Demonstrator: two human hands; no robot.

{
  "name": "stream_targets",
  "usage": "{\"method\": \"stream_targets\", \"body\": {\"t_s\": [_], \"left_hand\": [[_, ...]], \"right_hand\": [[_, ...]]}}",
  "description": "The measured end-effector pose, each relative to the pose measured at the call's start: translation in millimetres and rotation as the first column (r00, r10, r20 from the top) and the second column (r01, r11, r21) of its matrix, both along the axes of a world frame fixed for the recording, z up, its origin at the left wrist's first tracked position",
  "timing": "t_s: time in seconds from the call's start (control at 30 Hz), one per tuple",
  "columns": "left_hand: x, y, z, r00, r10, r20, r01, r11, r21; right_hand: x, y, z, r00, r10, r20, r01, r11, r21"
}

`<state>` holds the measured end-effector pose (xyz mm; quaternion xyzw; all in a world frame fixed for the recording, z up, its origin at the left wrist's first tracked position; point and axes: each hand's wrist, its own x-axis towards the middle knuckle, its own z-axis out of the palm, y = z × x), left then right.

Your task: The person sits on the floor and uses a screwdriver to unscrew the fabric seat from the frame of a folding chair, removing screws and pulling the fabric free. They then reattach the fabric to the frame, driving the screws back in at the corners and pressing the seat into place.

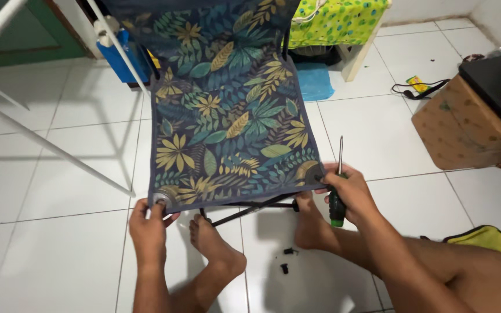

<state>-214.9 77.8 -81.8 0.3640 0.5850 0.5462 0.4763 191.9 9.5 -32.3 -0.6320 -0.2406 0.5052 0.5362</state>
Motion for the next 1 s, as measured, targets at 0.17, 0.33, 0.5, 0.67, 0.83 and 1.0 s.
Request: {"method": "stream_targets", "body": {"t_s": [0.17,0.33,0.5,0.67,0.83,1.0], "left_hand": [[3,3,5,0.991,0.013,0.137,-0.016,1.0,0.021],[-6,-8,7,0.97,-0.036,0.241,0.026,0.999,0.044],[-4,-12,11,0.94,-0.024,0.341,0.011,0.999,0.04],[2,-13,22,0.959,0.078,0.273,-0.082,0.997,0.004],[-1,-12,22,0.965,0.073,0.253,-0.082,0.996,0.025],[-1,-10,9,0.969,0.04,0.243,-0.063,0.994,0.089]], "right_hand": [[4,6,-9,0.999,-0.015,-0.03,0.011,0.995,-0.103],[-5,0,-25,0.987,-0.085,-0.134,0.088,0.996,0.016],[-1,-1,-40,0.985,-0.112,-0.133,0.119,0.992,0.051],[5,6,-39,0.992,-0.081,-0.096,0.085,0.996,0.039],[-12,6,-22,0.988,-0.112,-0.102,0.12,0.99,0.07],[-45,-47,-39,0.836,-0.482,0.263,0.362,0.843,0.398]]}}
